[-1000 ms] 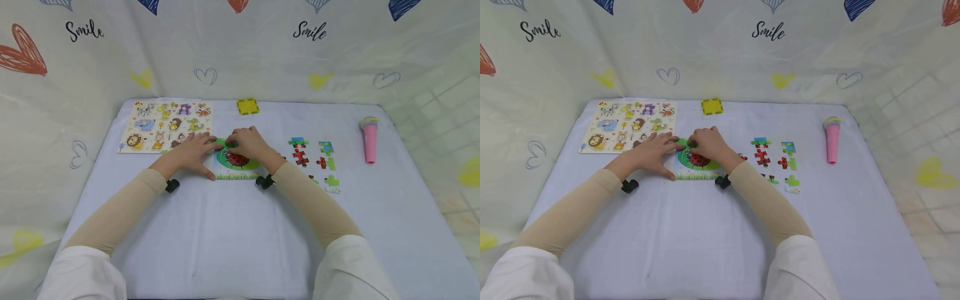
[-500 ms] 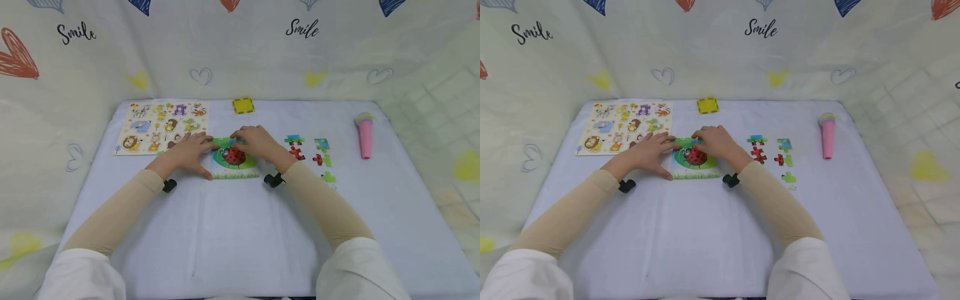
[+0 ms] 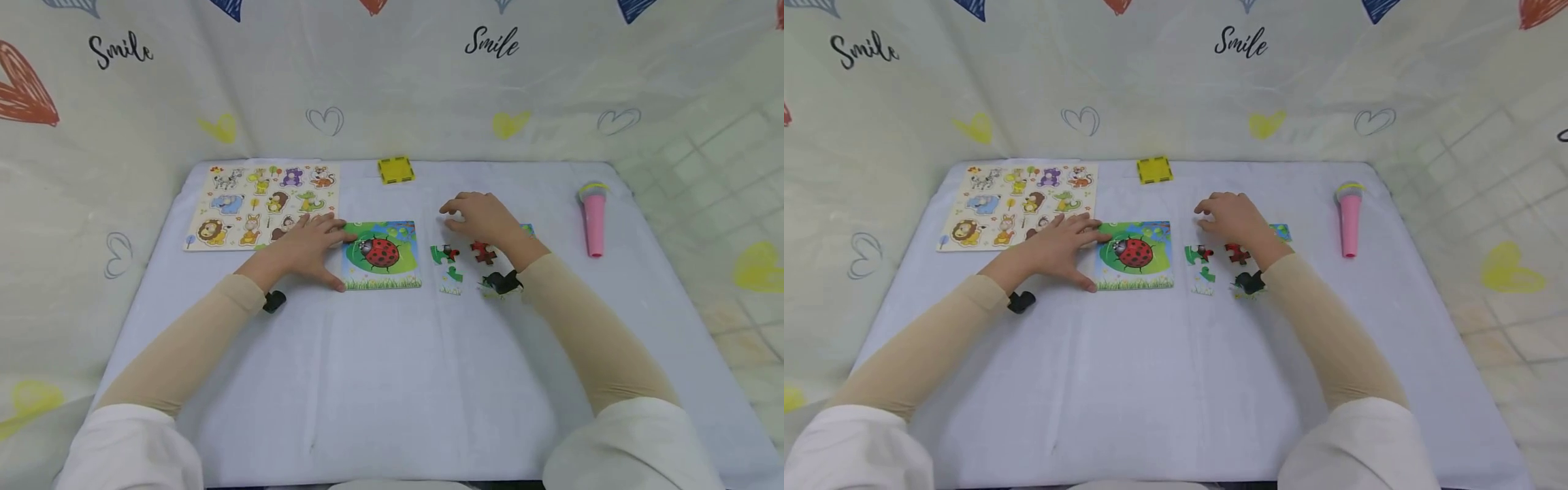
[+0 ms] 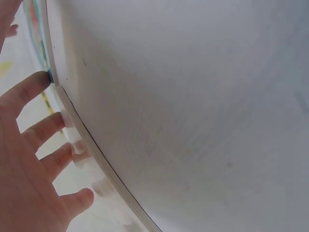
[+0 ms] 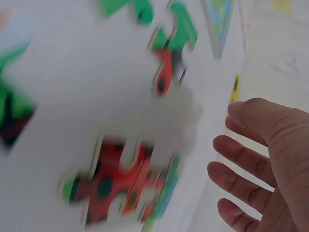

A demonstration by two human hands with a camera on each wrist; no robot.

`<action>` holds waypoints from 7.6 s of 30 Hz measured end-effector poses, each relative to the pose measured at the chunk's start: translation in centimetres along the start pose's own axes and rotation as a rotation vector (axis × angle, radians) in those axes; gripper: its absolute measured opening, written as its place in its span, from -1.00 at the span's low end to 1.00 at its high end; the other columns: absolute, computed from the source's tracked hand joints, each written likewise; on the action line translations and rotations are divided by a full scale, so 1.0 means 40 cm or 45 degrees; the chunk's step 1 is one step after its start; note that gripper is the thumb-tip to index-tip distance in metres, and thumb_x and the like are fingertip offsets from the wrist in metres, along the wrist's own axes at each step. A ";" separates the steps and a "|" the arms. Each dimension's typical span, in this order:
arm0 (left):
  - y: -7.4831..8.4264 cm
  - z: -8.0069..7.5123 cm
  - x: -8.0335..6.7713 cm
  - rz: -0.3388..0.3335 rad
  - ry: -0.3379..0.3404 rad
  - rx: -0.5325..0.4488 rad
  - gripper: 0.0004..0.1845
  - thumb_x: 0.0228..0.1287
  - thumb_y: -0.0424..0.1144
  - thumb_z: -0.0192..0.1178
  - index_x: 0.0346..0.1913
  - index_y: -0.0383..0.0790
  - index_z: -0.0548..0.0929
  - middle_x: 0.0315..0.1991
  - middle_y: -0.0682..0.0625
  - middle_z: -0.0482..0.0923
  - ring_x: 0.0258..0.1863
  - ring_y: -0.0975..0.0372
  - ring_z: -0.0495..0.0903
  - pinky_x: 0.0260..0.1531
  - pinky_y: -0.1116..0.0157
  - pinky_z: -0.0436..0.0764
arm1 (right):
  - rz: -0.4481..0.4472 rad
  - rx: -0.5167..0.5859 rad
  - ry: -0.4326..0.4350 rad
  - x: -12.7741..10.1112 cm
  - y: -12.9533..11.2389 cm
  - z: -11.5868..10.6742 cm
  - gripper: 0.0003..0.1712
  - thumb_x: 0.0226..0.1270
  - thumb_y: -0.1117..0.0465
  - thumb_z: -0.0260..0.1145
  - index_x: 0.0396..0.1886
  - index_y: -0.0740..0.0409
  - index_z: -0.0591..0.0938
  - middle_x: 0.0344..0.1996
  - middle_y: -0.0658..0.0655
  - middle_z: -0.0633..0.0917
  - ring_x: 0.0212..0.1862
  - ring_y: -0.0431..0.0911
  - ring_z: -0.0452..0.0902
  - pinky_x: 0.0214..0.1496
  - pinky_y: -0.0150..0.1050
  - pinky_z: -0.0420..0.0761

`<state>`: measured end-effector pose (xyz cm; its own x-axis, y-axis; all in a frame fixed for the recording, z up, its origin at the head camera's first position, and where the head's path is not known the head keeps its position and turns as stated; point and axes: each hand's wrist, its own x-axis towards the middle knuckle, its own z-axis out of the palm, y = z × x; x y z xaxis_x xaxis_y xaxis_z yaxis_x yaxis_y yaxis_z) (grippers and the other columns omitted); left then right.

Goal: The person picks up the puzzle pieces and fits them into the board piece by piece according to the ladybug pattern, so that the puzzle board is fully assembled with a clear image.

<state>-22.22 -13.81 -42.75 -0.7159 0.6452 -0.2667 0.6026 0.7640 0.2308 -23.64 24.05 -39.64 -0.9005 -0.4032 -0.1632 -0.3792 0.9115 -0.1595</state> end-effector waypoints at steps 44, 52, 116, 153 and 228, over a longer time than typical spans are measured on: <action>-0.005 0.002 -0.002 -0.001 -0.034 -0.004 0.24 -0.13 0.61 0.37 0.63 0.20 0.20 0.69 -0.08 -0.06 0.69 -0.08 -0.26 0.57 -0.28 -0.26 | 0.109 0.215 -0.116 -0.058 0.180 0.020 -0.43 0.34 0.13 0.43 0.33 0.09 0.61 0.12 0.28 0.57 0.18 0.20 0.44 0.33 0.25 0.44; 0.000 -0.005 0.000 0.002 -0.030 -0.019 0.24 -0.16 0.58 0.42 0.62 0.16 0.24 0.68 -0.10 -0.02 0.68 -0.11 -0.22 0.57 -0.29 -0.27 | 0.057 0.276 -0.076 -0.034 0.149 0.017 -0.46 0.34 0.10 0.41 0.31 0.06 0.62 0.14 0.22 0.53 0.18 0.15 0.46 0.26 0.17 0.51; 0.000 -0.007 -0.002 -0.006 -0.030 -0.033 0.21 -0.12 0.54 0.43 0.62 0.17 0.24 0.68 -0.10 -0.02 0.69 -0.10 -0.25 0.57 -0.28 -0.28 | -0.182 0.399 -0.155 0.152 -0.184 0.091 -0.46 0.34 0.09 0.43 0.30 0.00 0.63 0.09 0.11 0.54 0.01 0.02 0.50 0.14 -0.05 0.58; -0.004 0.003 0.003 -0.013 -0.025 -0.024 0.20 -0.13 0.56 0.42 0.59 0.15 0.28 0.68 -0.10 -0.03 0.69 -0.10 -0.23 0.58 -0.27 -0.25 | -0.212 0.486 -0.091 0.141 -0.187 0.122 -0.47 0.30 0.13 0.39 0.29 -0.19 0.62 0.07 0.11 0.50 -0.05 0.01 0.46 0.04 -0.09 0.55; 0.064 -0.061 0.036 0.060 -0.178 0.237 0.24 -0.10 0.41 0.48 0.65 0.09 0.17 0.65 -0.06 0.09 0.60 -0.06 0.13 0.47 -0.28 0.18 | -0.283 0.376 0.005 0.069 -0.132 0.040 -0.47 0.62 0.21 0.07 0.51 0.08 0.46 0.35 0.20 0.55 0.40 0.14 0.41 0.48 0.11 0.37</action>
<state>-22.57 -10.93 -40.24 -0.6376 0.6644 -0.3901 0.6979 0.7125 0.0728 -23.76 17.98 -40.82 -0.8043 -0.5875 -0.0891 -0.4880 0.7387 -0.4649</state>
